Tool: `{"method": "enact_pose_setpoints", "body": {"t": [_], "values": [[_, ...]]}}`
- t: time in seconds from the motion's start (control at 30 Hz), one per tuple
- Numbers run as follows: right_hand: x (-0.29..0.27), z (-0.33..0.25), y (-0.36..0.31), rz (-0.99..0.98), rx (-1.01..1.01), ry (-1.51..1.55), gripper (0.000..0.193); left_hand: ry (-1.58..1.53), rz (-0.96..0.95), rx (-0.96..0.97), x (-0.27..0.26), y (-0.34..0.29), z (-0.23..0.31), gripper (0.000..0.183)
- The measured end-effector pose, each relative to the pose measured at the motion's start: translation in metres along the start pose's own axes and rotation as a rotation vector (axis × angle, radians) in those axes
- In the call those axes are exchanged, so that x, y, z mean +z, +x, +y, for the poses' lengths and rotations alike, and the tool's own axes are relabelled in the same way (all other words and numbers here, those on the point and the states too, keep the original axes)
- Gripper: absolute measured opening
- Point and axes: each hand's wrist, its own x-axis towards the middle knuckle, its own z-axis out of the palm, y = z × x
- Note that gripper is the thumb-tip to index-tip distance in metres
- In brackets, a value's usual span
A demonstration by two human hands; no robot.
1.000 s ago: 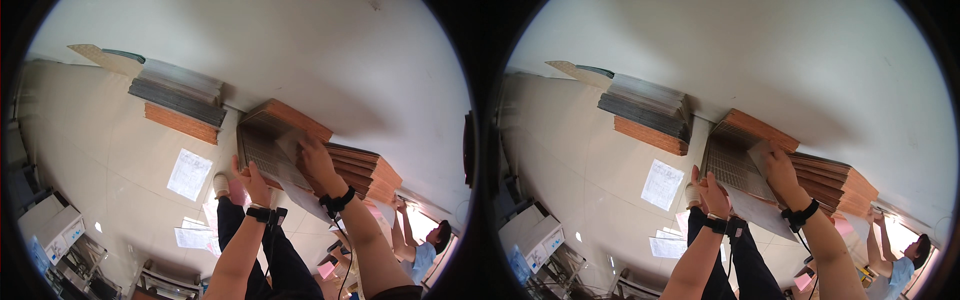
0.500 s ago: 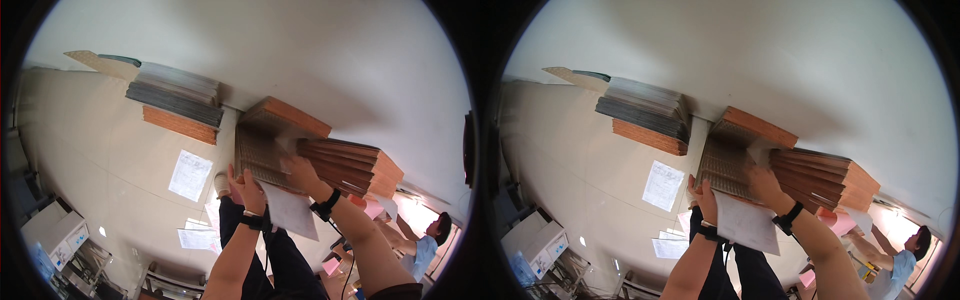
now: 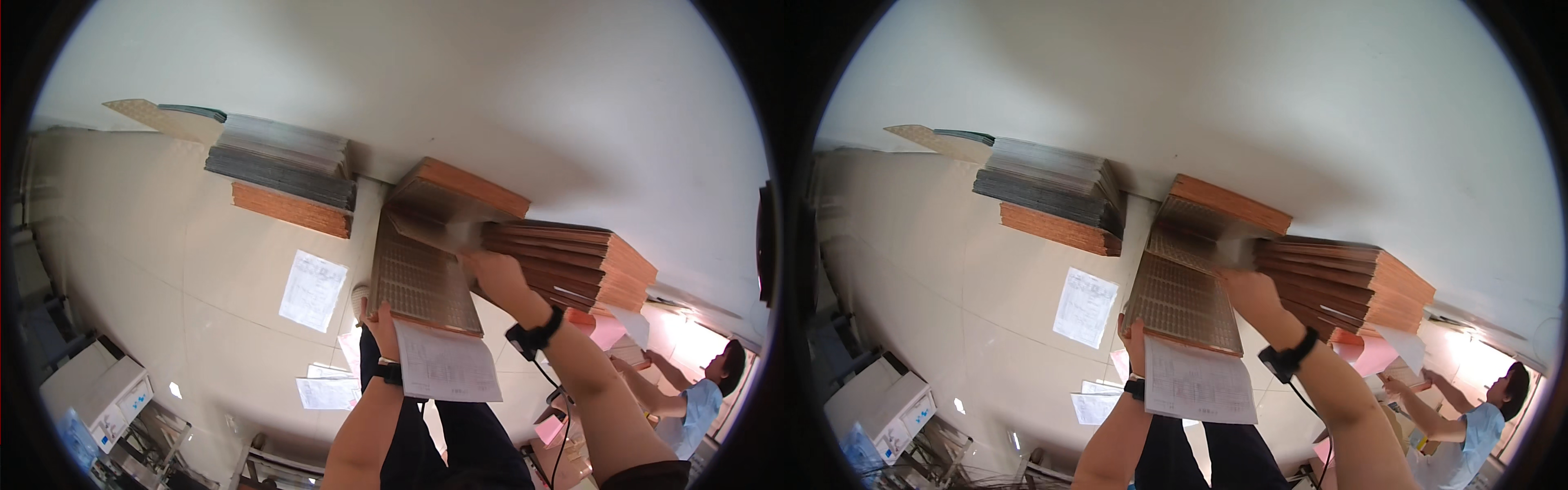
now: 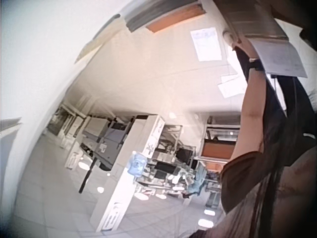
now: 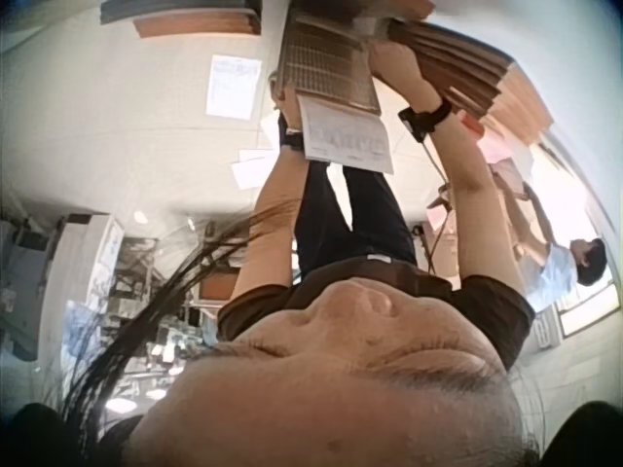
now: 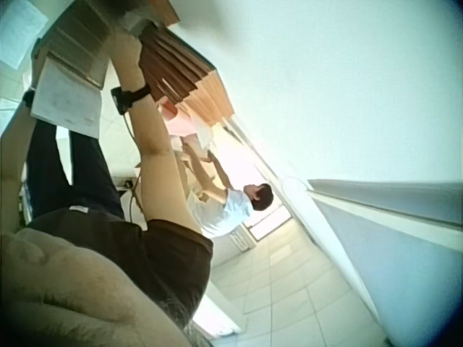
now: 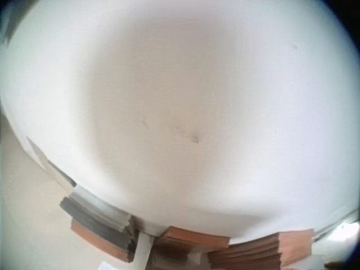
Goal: Organize and stack metal mesh panels on the floor according to accompanying paperwork.
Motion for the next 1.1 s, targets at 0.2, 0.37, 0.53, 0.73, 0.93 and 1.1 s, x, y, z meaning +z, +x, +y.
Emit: {"method": "enact_pose_setpoints", "body": {"t": [0.2, 0.37, 0.53, 0.73, 0.93, 1.1], "values": [[-0.174, -0.007, -0.094, 0.242, 0.226, 0.391, 0.016, 0.152, -0.011, 0.062, 0.005, 0.007, -0.001, 0.063], [-0.266, 0.020, -0.184, 0.385, 0.289, 0.471, 0.017, 0.044, 0.013, -0.006, 0.031, -0.004, 0.009, 0.062], [-0.296, 0.027, -0.227, 0.594, 0.186, 0.594, 0.035, 0.011, 0.055, 0.017, 0.043, 0.006, 0.003, 0.061], [-0.311, 0.028, -0.263, 0.826, 0.194, 0.913, 0.034, -0.016, 0.068, 0.068, 0.060, 0.005, -0.003, 0.062], [-0.284, 0.024, -0.253, 0.831, 0.265, 1.260, 0.027, -0.131, -0.006, 0.078, 0.055, 0.027, -0.008, 0.055], [-0.265, 0.008, -0.233, 0.701, 0.133, 1.391, 0.035, -0.214, -0.062, 0.065, 0.076, 0.032, 0.001, 0.056]]}}
